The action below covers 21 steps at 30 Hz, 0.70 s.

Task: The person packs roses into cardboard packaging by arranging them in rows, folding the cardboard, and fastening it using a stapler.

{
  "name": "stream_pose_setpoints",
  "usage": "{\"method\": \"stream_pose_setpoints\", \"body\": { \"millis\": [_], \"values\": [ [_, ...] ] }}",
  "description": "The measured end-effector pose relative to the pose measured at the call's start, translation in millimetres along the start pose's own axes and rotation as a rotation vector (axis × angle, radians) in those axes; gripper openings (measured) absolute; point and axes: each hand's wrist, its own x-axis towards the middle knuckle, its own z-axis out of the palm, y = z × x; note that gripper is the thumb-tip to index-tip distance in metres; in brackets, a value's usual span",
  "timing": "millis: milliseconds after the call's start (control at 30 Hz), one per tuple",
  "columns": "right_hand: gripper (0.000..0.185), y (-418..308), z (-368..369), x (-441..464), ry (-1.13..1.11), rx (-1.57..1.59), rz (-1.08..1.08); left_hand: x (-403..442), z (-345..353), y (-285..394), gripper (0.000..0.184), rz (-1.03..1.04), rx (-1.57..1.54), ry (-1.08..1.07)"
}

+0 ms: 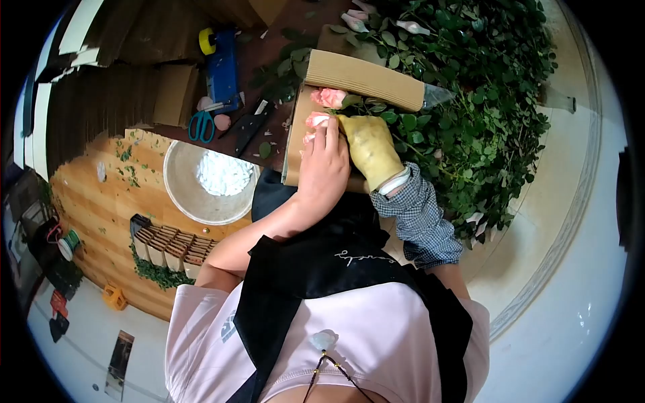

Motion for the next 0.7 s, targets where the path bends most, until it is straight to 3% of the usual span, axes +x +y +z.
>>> {"method": "stream_pose_setpoints", "body": {
  "millis": [100, 133, 167, 233, 267, 333, 367, 400, 433, 500, 567, 600, 700],
  "values": [
    [0.019, -14, -16, -9, 0.096, 0.065, 0.168, -7, 8, 3, 0.023, -0.08, -0.004, -0.188],
    [0.023, -19, -30, -7, 0.018, 0.053, 0.272, -7, 11, 1, 0.023, -0.071, -0.002, -0.188],
    [0.023, -14, -19, -8, 0.019, 0.057, 0.28, -9, 14, 0, 0.021, -0.055, 0.005, -0.157],
    [0.026, 4, 12, -7, 0.224, 0.052, 0.059, -9, 13, -3, 0.019, -0.017, 0.012, -0.125],
    [0.028, 3, 5, -4, 0.141, -0.027, 0.092, -6, 9, -6, 0.018, -0.053, -0.082, -0.141],
    [0.032, 14, 5, -2, 0.065, 0.126, 0.152, 4, -3, -20, 0.016, -0.16, -0.318, -0.11],
    [0.034, 16, 1, -2, -0.005, 0.225, 0.188, 12, -9, -34, 0.021, -0.337, -0.571, -0.195],
    [0.034, 14, 0, -4, 0.079, 0.192, 0.136, 15, -3, -55, 0.025, -0.307, -0.515, -0.076],
    [0.036, 9, -7, -5, 0.008, 0.242, 0.22, 18, 2, -71, 0.03, -0.277, -0.46, 0.044],
    [0.037, 5, -7, -4, 0.018, 0.176, 0.223, 24, 8, -81, 0.051, -0.412, -0.514, -0.015],
    [0.037, 4, -6, -2, 0.039, 0.169, 0.207, 27, 45, -93, 0.057, -0.351, -0.599, -0.103],
    [0.038, 4, -6, -4, 0.044, 0.152, 0.199, 34, 57, -93, 0.054, -0.337, -0.673, -0.119],
    [0.035, 3, -6, -7, 0.081, 0.137, 0.194, 33, 69, -86, 0.05, -0.559, -0.991, -0.157]
  ]
}}
